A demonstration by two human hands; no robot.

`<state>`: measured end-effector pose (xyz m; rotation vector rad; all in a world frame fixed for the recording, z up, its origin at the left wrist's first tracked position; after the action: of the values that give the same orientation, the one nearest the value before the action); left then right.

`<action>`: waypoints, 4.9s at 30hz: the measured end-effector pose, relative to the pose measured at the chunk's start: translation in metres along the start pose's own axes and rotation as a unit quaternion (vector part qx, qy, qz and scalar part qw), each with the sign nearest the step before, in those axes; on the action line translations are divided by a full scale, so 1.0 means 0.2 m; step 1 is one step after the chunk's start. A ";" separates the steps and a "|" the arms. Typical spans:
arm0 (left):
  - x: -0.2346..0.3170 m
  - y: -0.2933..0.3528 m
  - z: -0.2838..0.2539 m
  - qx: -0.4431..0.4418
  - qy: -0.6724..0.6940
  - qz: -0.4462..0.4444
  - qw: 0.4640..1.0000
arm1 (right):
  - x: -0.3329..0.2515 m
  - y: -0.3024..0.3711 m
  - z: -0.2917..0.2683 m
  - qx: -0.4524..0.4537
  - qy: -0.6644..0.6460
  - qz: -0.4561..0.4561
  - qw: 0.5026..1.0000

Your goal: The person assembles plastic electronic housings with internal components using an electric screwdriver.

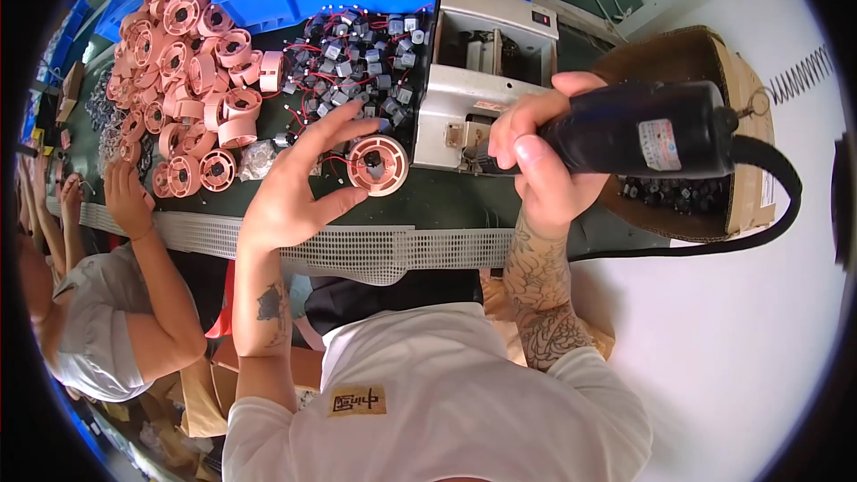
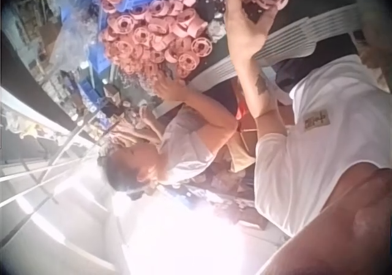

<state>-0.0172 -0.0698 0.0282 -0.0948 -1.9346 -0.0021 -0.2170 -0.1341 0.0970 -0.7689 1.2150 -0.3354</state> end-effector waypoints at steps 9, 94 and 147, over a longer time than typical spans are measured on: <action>-0.11 0.07 -0.08 0.197 -0.032 -0.110 0.974 | -0.01 0.01 0.03 -0.009 -0.044 -0.002 0.999; -0.21 0.10 -1.32 0.468 -0.409 -0.187 0.761 | 0.01 -0.04 0.10 0.012 -0.125 -0.023 0.992; 0.22 -0.26 -0.17 0.198 -0.234 0.095 0.947 | 0.05 0.02 0.00 0.064 -0.165 0.015 0.984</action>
<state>-0.0041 -0.1209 0.0848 -0.0111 -2.3510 0.5833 -0.2152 -0.1373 0.0869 -0.6651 0.8832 -0.2471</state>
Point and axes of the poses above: each hand's wrist, its own y-axis away from the middle knuckle, its own z-axis out of the palm, x = y × z, the point moved 10 cm from there along -y, towards the middle knuckle, and after that the axes turned 10 degrees about -z, right-handed, at the moved point
